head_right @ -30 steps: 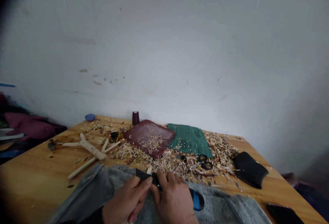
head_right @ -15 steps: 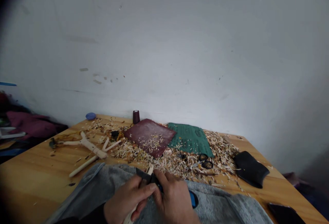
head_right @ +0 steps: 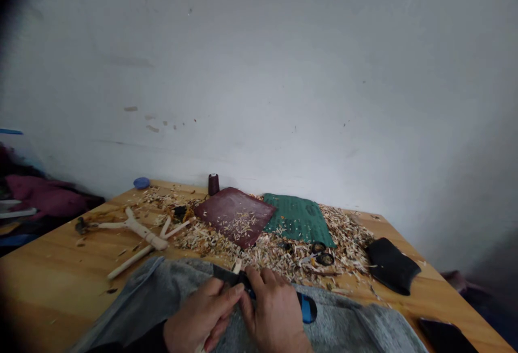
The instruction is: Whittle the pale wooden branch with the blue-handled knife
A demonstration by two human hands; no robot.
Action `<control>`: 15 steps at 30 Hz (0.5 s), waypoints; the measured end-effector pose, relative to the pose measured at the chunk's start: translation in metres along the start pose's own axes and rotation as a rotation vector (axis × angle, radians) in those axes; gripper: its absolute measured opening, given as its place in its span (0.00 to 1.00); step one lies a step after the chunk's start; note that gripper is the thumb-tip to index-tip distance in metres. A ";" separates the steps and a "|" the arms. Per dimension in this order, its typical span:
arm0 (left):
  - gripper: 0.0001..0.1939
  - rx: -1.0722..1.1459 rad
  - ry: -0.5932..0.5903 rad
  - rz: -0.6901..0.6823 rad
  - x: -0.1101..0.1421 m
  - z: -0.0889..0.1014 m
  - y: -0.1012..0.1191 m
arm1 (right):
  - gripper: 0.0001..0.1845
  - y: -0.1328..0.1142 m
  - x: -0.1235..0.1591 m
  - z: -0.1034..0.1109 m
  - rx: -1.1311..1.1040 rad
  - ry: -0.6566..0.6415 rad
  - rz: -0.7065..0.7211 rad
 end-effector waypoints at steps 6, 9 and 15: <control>0.22 -0.164 0.078 0.075 -0.001 0.004 -0.002 | 0.18 -0.003 0.000 -0.004 0.110 0.043 0.006; 0.16 -0.263 0.131 0.124 0.005 0.005 0.007 | 0.20 0.000 0.000 -0.005 0.122 0.051 -0.012; 0.11 -0.234 0.143 -0.058 0.017 -0.004 0.027 | 0.22 0.017 0.002 0.003 0.056 0.111 -0.091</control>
Point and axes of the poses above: each hand's wrist, its own x-axis away from the middle knuckle, its own z-axis out of the back of the hand, y = z × x, the point moved 6 cm from there along -x, towards the middle knuckle, and after that the axes turned 14 degrees about -y, right-handed, at the moved point
